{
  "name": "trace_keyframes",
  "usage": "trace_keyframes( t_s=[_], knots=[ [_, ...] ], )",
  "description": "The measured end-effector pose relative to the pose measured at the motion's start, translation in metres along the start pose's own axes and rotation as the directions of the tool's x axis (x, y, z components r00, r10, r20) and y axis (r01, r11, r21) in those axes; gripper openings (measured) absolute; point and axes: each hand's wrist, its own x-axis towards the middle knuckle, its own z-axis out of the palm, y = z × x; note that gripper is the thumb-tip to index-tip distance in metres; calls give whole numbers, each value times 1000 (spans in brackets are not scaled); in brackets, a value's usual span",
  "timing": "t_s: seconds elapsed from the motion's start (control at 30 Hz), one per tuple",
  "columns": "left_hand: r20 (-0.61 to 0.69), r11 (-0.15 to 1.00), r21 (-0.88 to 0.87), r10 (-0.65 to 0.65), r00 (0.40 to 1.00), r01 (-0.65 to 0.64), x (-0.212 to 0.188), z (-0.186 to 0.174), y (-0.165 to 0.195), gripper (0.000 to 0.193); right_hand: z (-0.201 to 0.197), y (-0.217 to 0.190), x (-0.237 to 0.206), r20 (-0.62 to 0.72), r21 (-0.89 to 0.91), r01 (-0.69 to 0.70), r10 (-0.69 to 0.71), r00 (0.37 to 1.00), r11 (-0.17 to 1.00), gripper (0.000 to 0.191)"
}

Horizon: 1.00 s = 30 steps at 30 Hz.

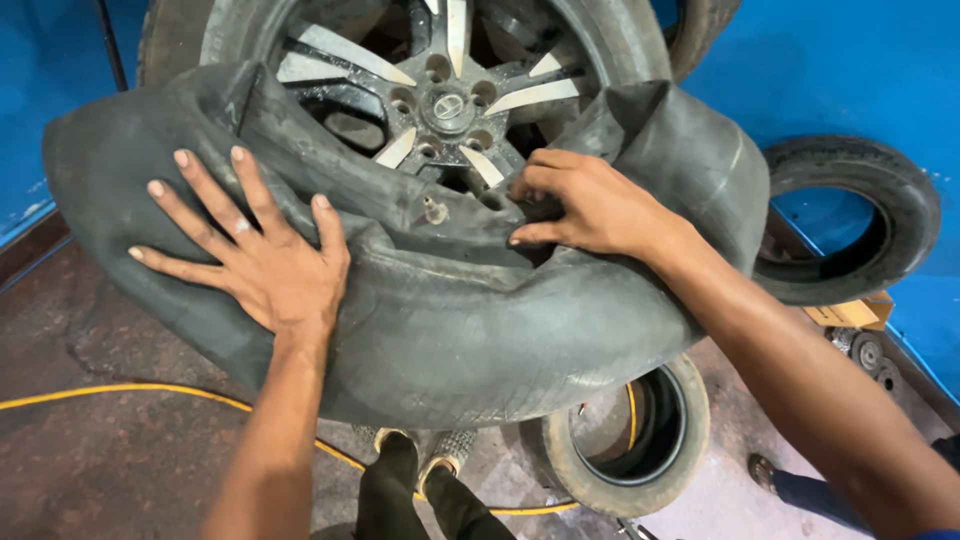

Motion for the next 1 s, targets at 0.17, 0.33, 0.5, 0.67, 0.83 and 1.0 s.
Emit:
trace_keyframes(
  t_s=[0.17,0.33,0.5,0.67,0.83,1.0],
  knots=[
    [-1,999,-32,-2,1000,2,0,4,1,72,12,7,-12,-86,96,66,-58,995,993,27],
    [-50,1000,-20,1,999,-2,1,7,0,74,25,20,-15,-114,248,48,-20,993,968,21],
    [-25,999,-44,-5,1000,4,1,11,-1,72,41,25,-18,-159,373,-69,137,978,925,20],
    [-32,999,-43,7,999,-8,1,10,-1,74,19,25,-15,-393,870,28,658,643,492,35],
    [74,998,-51,-17,997,21,2,1,0,72,-17,-22,-86,-673,524,-10,421,608,852,60],
    [77,998,-51,-21,997,25,3,-9,3,77,15,-84,-136,-644,-9,-276,206,737,961,69]
  ],
)
